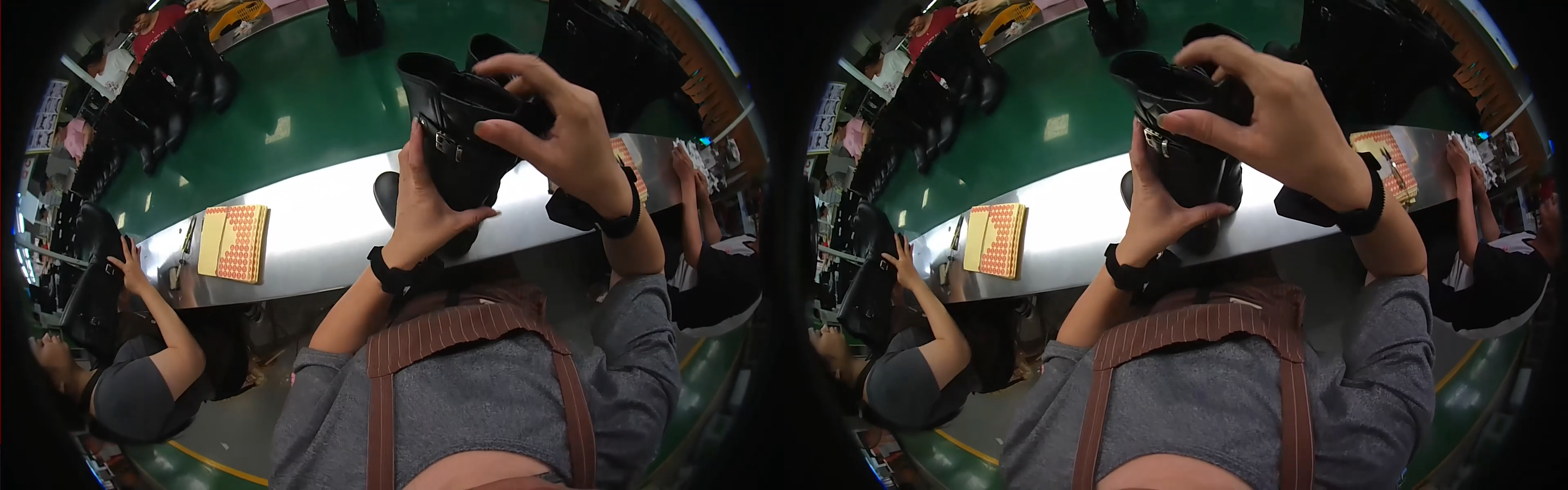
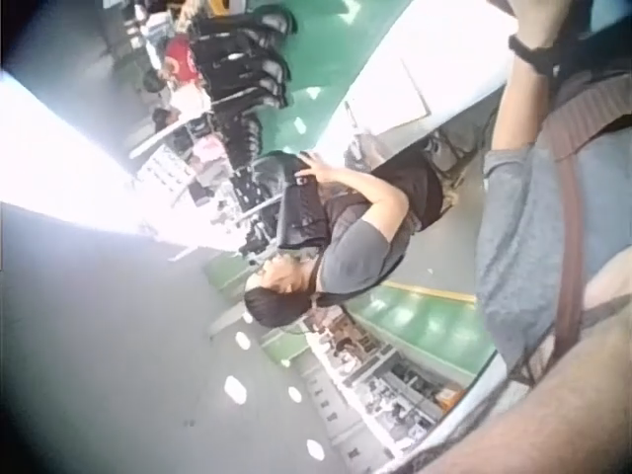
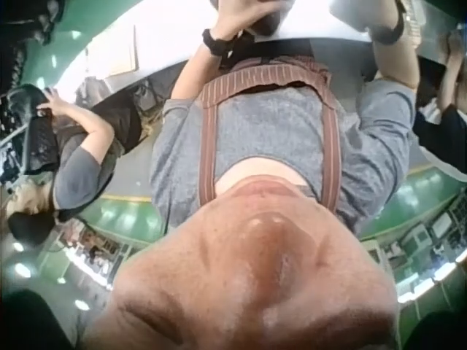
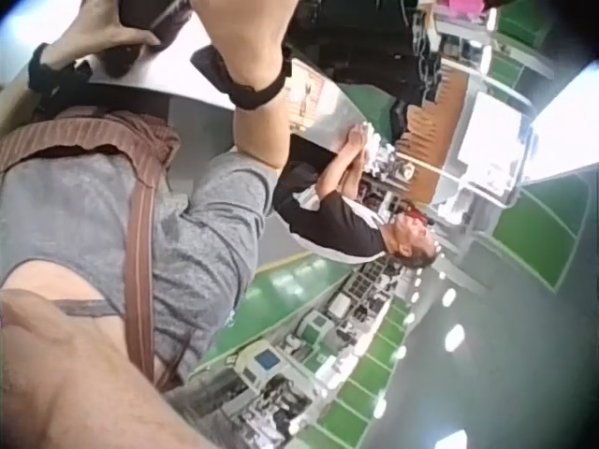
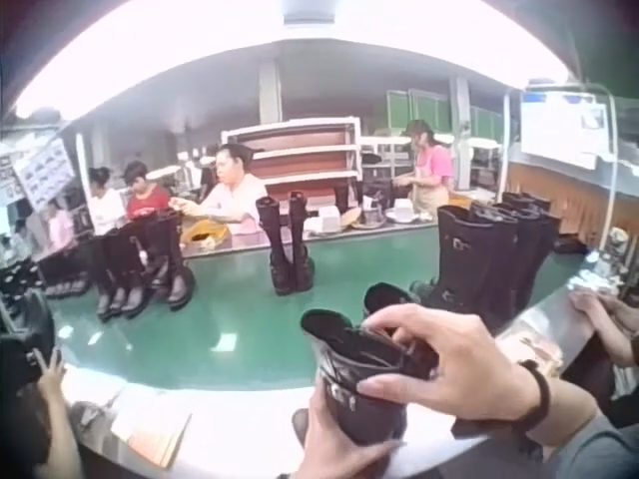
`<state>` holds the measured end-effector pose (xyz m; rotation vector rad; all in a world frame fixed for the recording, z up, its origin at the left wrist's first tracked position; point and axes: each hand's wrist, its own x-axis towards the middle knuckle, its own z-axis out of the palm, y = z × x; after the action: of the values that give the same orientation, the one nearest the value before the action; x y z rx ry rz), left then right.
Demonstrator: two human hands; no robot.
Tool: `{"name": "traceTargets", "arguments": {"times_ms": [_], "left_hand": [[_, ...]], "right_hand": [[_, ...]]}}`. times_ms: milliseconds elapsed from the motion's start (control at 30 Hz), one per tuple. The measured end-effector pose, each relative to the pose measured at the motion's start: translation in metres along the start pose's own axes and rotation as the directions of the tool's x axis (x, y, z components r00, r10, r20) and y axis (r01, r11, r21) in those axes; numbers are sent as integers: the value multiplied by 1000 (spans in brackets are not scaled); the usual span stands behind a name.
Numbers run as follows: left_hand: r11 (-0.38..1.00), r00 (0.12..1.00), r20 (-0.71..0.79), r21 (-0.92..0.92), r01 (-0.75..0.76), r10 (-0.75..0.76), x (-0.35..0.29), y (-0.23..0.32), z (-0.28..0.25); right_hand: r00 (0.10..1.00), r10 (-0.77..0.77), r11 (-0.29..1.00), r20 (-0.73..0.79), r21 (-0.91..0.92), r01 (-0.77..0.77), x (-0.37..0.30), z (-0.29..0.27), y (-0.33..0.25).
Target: Inspecting and aligning black boots on a factory production line.
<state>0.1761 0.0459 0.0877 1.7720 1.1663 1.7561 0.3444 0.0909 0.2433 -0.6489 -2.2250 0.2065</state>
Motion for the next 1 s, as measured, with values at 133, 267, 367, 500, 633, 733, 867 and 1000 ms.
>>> {"name": "traceTargets", "arguments": {"times_ms": [133, 267, 367, 500, 633, 733, 867, 1000], "left_hand": [[997, 993, 118, 74, -5, -4, -10, 13, -6], [969, 937, 348, 243, -46, -43, -11, 11, -36], [981, 951, 291, 189, 45, -100, -23, 16, -39], [958, 989, 137, 271, -99, 64, -54, 21, -15], [933, 975, -109, 285, 219, -195, -65, 10, -3], [919, 942, -220, 247, 306, -254, -57, -1, -31], [855, 854, -54, -40, 516, -518, -54, -6, -70], [754, 763, 107, -114, 647, -638, -59, -3, -81]], "right_hand": [[953, 97, 983, -287, 178, -46, -43, -14, 28], [923, 351, 783, -156, 590, -198, -105, 9, 64], [804, 566, 594, 182, 586, -551, -146, 54, 73], [785, 545, 600, 294, 517, -610, -153, 103, 81], [662, 691, 519, 290, 438, -734, -143, 122, 81], [659, 704, 570, 264, 343, -746, -149, 116, 77], [710, 651, 631, 268, 328, -703, -154, 107, 65], [670, 648, 641, 363, 216, -737, -144, 104, 54]]}}
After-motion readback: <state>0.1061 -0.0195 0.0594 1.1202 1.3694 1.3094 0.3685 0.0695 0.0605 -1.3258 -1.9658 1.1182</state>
